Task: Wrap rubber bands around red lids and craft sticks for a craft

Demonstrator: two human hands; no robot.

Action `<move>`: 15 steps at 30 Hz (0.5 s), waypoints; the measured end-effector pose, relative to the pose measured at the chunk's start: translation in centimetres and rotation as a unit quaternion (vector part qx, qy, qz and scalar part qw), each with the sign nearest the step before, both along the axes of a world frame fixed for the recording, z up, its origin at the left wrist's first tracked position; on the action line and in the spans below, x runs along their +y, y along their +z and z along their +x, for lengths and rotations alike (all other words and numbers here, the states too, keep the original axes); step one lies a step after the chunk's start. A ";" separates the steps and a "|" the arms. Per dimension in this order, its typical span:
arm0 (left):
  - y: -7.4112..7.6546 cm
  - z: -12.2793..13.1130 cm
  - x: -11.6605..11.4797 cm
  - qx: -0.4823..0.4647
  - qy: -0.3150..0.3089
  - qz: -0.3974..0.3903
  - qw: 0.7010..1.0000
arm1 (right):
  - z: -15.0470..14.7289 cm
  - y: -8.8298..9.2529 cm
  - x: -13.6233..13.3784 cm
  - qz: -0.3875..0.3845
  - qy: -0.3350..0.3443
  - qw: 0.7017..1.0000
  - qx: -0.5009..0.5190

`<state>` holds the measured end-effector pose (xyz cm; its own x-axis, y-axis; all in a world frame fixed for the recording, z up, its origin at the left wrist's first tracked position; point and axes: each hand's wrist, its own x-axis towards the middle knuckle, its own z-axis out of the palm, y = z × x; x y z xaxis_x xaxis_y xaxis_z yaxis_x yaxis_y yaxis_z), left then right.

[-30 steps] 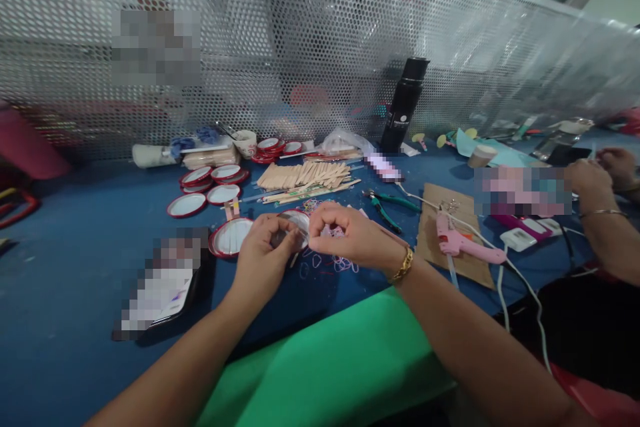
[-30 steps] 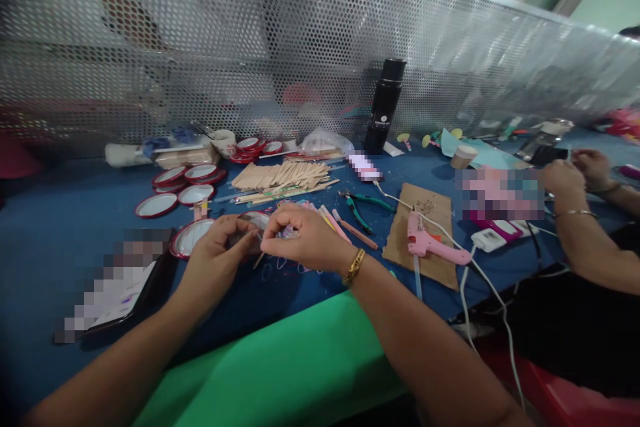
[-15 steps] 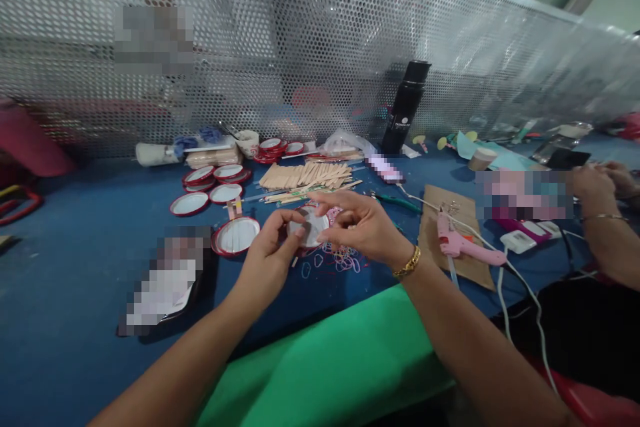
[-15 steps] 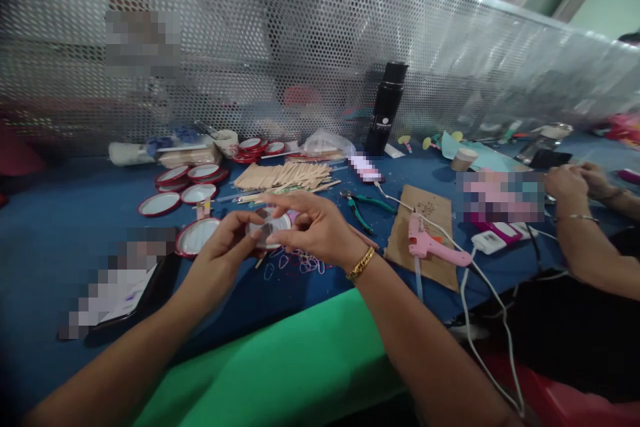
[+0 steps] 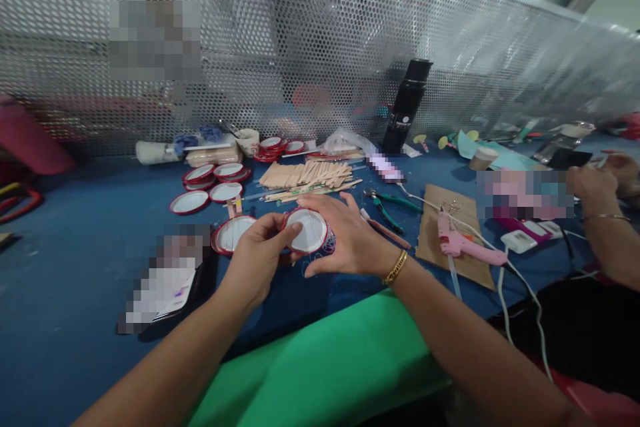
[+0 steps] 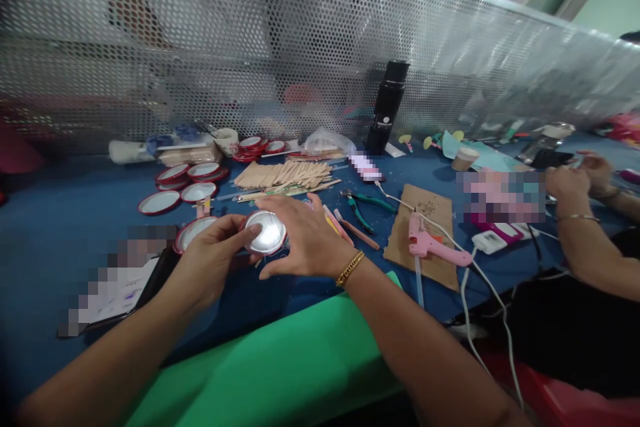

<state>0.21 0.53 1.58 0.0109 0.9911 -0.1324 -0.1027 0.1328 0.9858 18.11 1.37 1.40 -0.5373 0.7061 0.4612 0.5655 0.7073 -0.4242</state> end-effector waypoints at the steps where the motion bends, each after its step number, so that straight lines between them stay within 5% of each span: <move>1: 0.0 0.0 0.0 0.013 -0.005 0.005 1.000 | 0.0 0.0 0.0 0.002 0.005 1.000 0.002; 8: -0.6 -0.2 0.0 0.089 -0.079 0.075 0.990 | 0.2 -0.1 0.3 0.001 0.033 0.999 0.024; 15: -0.1 0.0 -0.3 0.101 -0.085 0.075 0.988 | 0.0 0.1 0.1 -0.028 0.030 0.998 0.041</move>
<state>0.19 0.23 1.47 0.1675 0.9859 -0.0007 0.1097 -0.0180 0.9938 18.07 1.45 1.46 -0.5415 0.6996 0.4661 0.4847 0.7128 -0.5069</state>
